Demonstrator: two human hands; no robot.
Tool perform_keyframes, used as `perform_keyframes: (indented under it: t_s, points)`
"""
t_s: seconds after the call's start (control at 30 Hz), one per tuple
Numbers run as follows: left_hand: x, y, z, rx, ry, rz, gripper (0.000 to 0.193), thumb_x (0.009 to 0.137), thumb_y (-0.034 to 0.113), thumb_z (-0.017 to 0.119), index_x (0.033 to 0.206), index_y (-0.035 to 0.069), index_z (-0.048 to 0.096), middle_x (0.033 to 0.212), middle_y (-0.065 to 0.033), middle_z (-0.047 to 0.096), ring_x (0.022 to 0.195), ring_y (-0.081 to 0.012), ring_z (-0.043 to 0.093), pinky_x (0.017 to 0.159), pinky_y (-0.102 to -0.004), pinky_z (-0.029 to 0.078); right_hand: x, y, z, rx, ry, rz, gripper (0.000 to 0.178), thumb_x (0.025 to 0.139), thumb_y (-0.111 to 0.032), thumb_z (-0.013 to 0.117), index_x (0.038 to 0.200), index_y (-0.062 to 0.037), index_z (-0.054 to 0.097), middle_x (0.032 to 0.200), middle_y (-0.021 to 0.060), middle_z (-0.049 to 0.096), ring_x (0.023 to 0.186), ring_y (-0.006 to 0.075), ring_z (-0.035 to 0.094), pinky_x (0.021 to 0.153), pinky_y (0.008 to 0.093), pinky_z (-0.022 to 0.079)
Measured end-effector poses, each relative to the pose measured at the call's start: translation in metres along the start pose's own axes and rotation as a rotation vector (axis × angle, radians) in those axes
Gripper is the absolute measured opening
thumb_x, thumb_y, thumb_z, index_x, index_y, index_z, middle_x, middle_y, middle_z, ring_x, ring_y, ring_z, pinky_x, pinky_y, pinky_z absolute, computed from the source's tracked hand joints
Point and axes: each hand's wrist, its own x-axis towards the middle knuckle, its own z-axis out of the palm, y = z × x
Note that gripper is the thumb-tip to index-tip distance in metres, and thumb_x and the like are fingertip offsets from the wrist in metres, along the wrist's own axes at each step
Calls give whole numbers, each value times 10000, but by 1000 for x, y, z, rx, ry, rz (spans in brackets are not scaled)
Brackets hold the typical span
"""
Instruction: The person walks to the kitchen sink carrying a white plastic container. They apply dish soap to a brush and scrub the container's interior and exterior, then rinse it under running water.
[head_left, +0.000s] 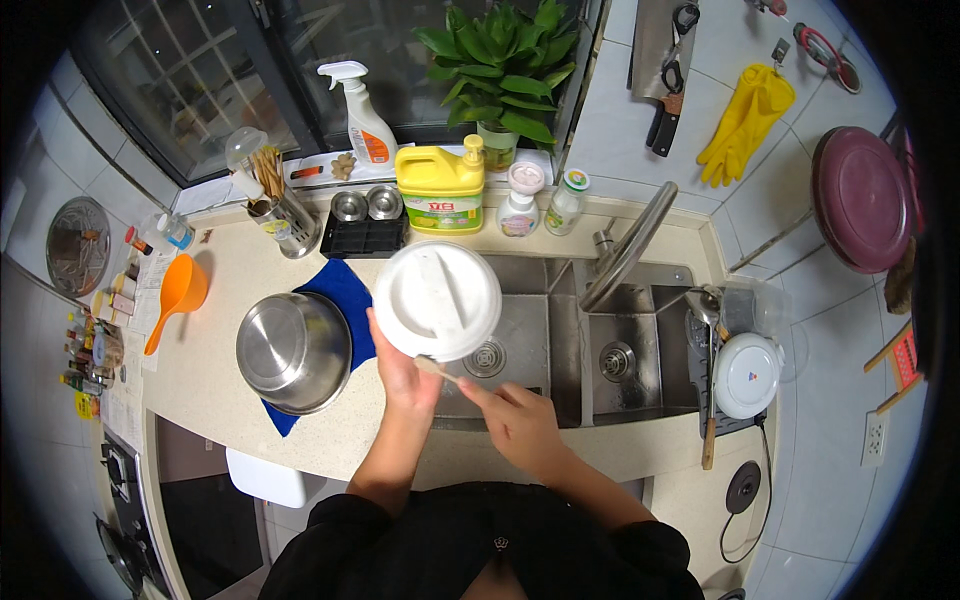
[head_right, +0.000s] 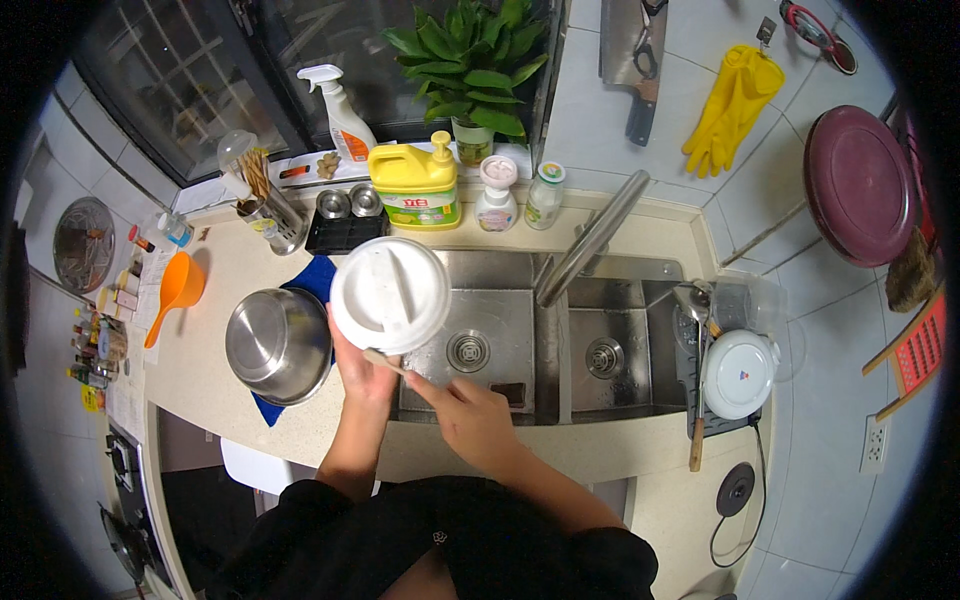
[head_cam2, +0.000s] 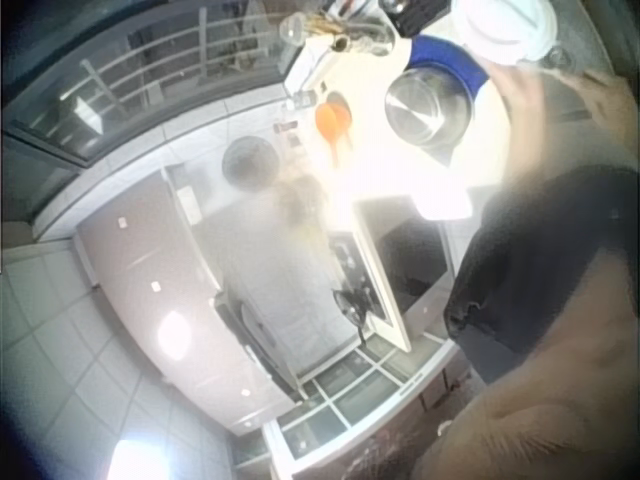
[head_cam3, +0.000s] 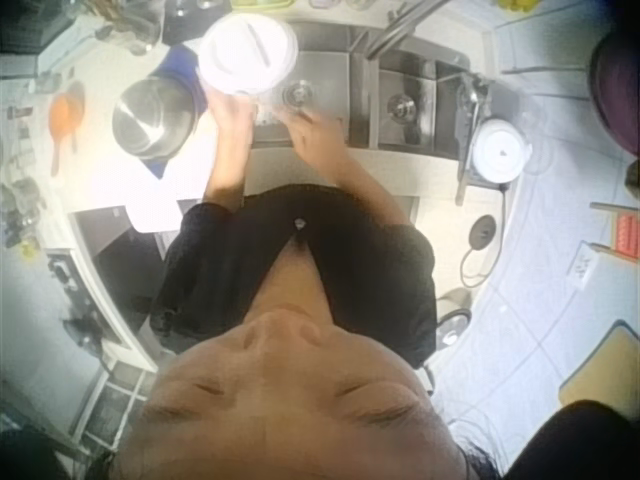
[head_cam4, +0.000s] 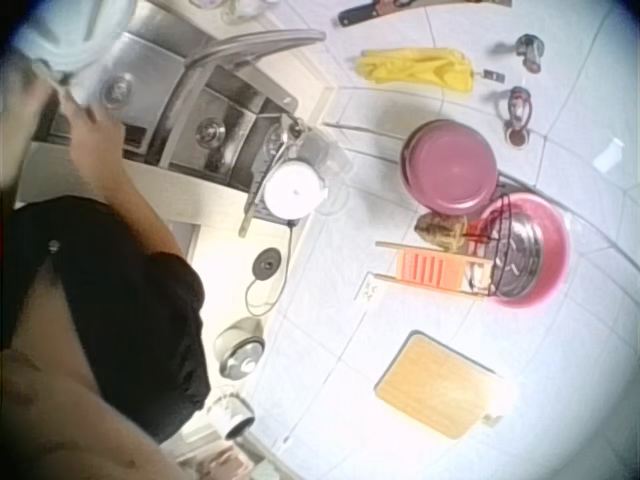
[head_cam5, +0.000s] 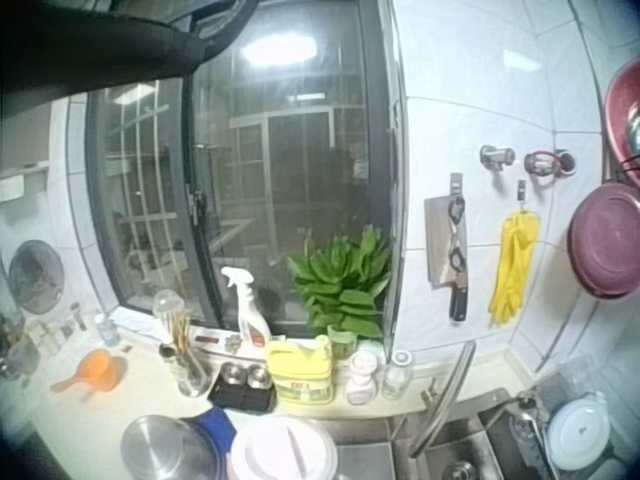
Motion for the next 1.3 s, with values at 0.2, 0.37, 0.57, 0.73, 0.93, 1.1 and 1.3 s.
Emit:
perform_keyframes:
  t_s: [0.2,0.37,0.57,0.73,0.93,1.1,1.3]
  points:
    - [-1,7,3,-49,-49,-36,509,920,444,368,1277,83,409,1273,-68,470,1155,-219,447,1002,-376,332,-4,8,-26,-109,-90,82,443,739,45,555,1115,-181,615,593,59,416,453,182,439,436,285,380]
    - [-7,-3,2,28,-30,-34,524,926,451,343,1295,81,383,1300,-66,437,1180,-222,420,1011,-368,319,3,1,-19,-132,-135,2,472,731,5,545,1142,-223,590,611,47,437,502,195,471,468,294,405]
    - [-8,17,12,-166,-145,-13,529,929,443,340,1326,93,345,1363,-66,369,1249,-225,349,1046,-416,268,-18,-4,-34,179,-52,182,389,836,-28,486,1208,-136,526,675,57,496,562,133,495,512,264,420]
    - [-11,13,11,-310,-125,-106,574,881,453,425,1333,107,344,1387,-53,339,1271,-255,316,1050,-469,236,-20,0,-23,874,-2,529,406,916,-70,411,1318,-57,350,742,63,528,567,86,454,516,223,390]
    - [-8,8,15,-256,-171,-9,567,868,498,392,1327,166,370,1386,-34,343,1270,-244,318,1045,-452,248,-13,-11,-9,1055,3,608,433,925,-76,403,1347,-76,308,770,54,523,539,57,407,517,186,366]
    - [-8,7,18,-258,-155,88,552,856,479,409,1308,162,392,1371,-28,362,1262,-232,330,1041,-436,265,-13,-27,1,1024,-10,583,435,933,-64,382,1357,-86,284,745,39,497,530,56,371,500,186,339]
    - [-13,1,26,-252,-110,143,539,844,455,419,1279,139,420,1324,-30,414,1224,-230,377,1023,-421,299,-5,-29,12,996,57,568,443,927,-66,400,1356,-89,290,700,19,469,539,58,388,493,195,352]
